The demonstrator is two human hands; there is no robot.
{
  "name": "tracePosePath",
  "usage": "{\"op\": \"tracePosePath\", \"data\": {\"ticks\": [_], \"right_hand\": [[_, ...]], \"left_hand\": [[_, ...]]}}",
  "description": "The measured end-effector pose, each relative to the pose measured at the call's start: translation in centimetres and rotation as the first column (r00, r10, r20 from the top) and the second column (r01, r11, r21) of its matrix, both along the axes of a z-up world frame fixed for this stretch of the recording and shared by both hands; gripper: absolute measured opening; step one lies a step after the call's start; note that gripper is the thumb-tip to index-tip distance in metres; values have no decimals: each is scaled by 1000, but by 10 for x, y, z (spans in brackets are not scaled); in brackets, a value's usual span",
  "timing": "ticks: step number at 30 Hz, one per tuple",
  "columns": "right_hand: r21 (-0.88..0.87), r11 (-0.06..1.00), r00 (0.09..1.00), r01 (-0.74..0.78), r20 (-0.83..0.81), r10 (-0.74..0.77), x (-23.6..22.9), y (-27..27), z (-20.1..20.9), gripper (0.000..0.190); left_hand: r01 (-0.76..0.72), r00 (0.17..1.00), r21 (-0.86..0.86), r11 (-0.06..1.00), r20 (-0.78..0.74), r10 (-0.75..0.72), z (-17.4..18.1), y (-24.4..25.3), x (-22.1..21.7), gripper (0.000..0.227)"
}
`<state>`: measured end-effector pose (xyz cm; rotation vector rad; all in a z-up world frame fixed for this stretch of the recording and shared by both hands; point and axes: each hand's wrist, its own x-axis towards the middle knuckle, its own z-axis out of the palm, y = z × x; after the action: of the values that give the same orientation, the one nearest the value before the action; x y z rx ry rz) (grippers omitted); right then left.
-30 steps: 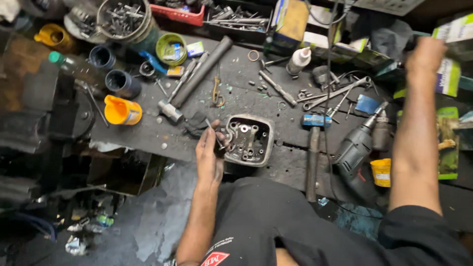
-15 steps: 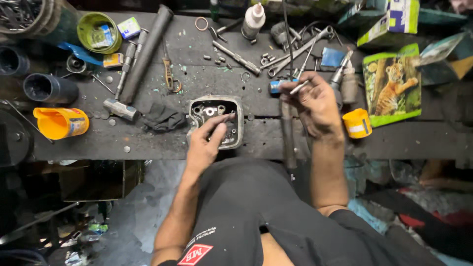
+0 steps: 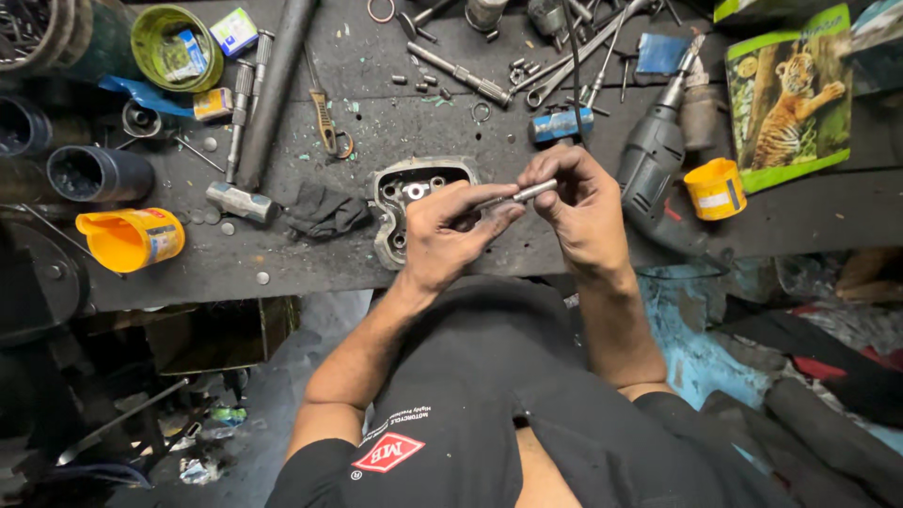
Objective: The person assembles a mechanical part by inserting cylindrical components into a metal housing. They use a hammer to tap the components into place and repeatedly adjust the part on the workbench.
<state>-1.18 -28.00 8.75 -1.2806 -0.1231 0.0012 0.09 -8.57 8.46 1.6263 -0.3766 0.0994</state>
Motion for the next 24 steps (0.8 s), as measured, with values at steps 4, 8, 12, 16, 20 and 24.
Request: {"op": "tracePosePath", "data": {"ticks": [4,8,12,16,20,24], "right_hand": [[37,999,1000,23,16,-24,-5,5,0,21],[21,999,999,47,17,-48,-9,6,1,22],[50,998,999,32,6,-32,-11,7,4,20],[70,997,999,34,-34,-32,-11,7,6,20],[-106,991,995,77,67,-71,-14,10,8,21],[-306,945,988,119,130,-82,-18,12,11,21]], "left_hand": [[6,1000,-24,1000,3,-6,-3,4,1,27],[45,997,-71,996,62,-40,-2,6,2,29],[36,999,-39,999,22,-36,1,7,1,29],[42,994,-31,999,-103,-45,-3,3,-3,25],[101,969,-152,983,-209,-132,-17,-4,-4,25],[153,862,-403,902,-392,-321,-32,-12,-6,26]]}}
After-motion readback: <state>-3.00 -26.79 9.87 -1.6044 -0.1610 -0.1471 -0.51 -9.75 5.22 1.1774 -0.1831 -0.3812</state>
